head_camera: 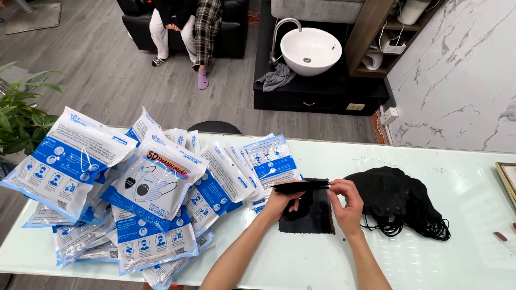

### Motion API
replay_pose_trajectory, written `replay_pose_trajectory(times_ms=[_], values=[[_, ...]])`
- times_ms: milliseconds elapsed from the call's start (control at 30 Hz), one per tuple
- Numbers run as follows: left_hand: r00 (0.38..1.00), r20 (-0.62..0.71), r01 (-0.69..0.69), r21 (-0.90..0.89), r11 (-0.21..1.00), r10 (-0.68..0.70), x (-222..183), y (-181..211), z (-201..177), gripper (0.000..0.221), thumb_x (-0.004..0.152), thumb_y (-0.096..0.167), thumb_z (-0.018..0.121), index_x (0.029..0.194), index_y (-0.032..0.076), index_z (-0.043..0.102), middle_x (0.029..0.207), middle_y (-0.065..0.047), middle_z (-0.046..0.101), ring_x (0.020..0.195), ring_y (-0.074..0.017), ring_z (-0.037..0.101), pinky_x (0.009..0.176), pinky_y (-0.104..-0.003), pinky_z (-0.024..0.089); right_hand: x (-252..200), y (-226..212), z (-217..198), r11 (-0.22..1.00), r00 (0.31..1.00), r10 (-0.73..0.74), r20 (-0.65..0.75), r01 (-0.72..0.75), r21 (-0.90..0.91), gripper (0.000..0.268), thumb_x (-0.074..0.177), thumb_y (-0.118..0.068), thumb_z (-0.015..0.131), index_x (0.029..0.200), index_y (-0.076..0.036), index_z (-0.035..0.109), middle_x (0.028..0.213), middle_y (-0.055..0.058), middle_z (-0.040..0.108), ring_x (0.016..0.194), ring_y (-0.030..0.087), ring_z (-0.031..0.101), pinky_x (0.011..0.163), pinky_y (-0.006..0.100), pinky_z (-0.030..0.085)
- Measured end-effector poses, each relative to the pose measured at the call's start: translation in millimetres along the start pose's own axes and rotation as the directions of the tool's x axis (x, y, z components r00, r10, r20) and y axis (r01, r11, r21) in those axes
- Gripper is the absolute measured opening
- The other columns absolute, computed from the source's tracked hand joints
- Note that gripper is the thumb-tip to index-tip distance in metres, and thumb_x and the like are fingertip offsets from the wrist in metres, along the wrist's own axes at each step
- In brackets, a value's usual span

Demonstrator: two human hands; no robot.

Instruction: The person opens a package of face masks and then sorts and stacks individual black face masks on a table.

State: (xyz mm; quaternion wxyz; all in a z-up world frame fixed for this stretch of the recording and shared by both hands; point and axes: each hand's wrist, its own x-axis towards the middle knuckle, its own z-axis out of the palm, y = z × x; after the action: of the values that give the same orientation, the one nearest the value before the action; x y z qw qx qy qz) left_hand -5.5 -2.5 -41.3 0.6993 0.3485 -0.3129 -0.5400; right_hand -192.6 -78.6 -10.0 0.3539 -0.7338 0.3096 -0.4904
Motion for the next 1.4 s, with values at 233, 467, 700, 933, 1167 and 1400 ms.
replay_pose_trajectory(times_ms=[233,467,700,933,1167,1400], values=[[0.979,-0.079,0.186,-0.022,0.982,-0.187,22,-97,-56,0.047,0.094,0.002,0.077,0.138,-0.006,0.061,0.065,-0.019,0.072,0.033,-0.0166,0.054,0.036,-0.023,0.043,26,13,-63,0.861,0.999,-0.035,-0.007,0.027,-0.508,0.006,0.099,-0.016,0.073,0.104,-0.018,0.075,0.1,0.002,0.075,0.097,0.023,0.07,0.094,0.036,0.051],[0.977,-0.093,0.199,0.065,0.978,-0.193,7,-27,-19,0.052,0.104,0.017,0.069,0.148,-0.002,0.05,0.057,-0.015,0.067,0.034,-0.0133,0.053,0.036,-0.023,0.04,19,62,-119,0.597,0.868,0.403,-0.29,-0.489,-0.636,0.051,0.097,-0.029,0.077,0.141,-0.005,0.063,0.133,0.022,0.059,0.124,0.043,0.056,0.106,0.056,0.043],[0.976,-0.103,0.199,0.076,0.977,-0.19,5,-27,-19,0.055,0.109,0.028,0.062,0.155,0.003,0.045,0.073,-0.014,0.073,0.04,-0.0114,0.056,0.04,-0.024,0.044,20,37,-98,0.558,0.875,0.384,-0.295,-0.474,-0.681,0.061,0.094,-0.027,0.079,0.147,-0.006,0.057,0.136,0.022,0.053,0.125,0.044,0.054,0.106,0.055,0.034],[0.977,-0.104,0.192,0.056,0.98,-0.185,4,-22,-15,0.054,0.109,0.027,0.062,0.154,0.002,0.046,0.077,-0.014,0.074,0.04,-0.0111,0.056,0.039,-0.024,0.044,25,30,-95,0.635,0.903,0.328,-0.279,-0.429,-0.643,0.058,0.092,-0.015,0.078,0.144,-0.013,0.052,0.14,0.019,0.045,0.129,0.044,0.05,0.108,0.056,0.031],[0.975,-0.111,0.198,0.039,0.979,-0.192,6,-26,-17,0.054,0.108,0.027,0.063,0.153,0.001,0.046,0.079,-0.016,0.075,0.039,-0.0124,0.057,0.037,-0.025,0.044,23,66,-102,0.594,0.857,0.422,-0.296,-0.508,-0.624,0.043,0.092,-0.032,0.08,0.127,-0.017,0.058,0.142,0.011,0.046,0.131,0.039,0.052,0.108,0.052,0.031],[0.973,-0.124,0.196,0.013,0.98,-0.193,8,-31,-17,0.055,0.107,0.026,0.066,0.152,0.001,0.048,0.099,-0.022,0.077,0.041,-0.0143,0.061,0.036,-0.025,0.047,27,58,-97,0.582,0.859,0.412,-0.303,-0.505,-0.638,0.041,0.094,-0.027,0.078,0.129,-0.018,0.058,0.136,0.014,0.047,0.128,0.041,0.052,0.107,0.053,0.029]])
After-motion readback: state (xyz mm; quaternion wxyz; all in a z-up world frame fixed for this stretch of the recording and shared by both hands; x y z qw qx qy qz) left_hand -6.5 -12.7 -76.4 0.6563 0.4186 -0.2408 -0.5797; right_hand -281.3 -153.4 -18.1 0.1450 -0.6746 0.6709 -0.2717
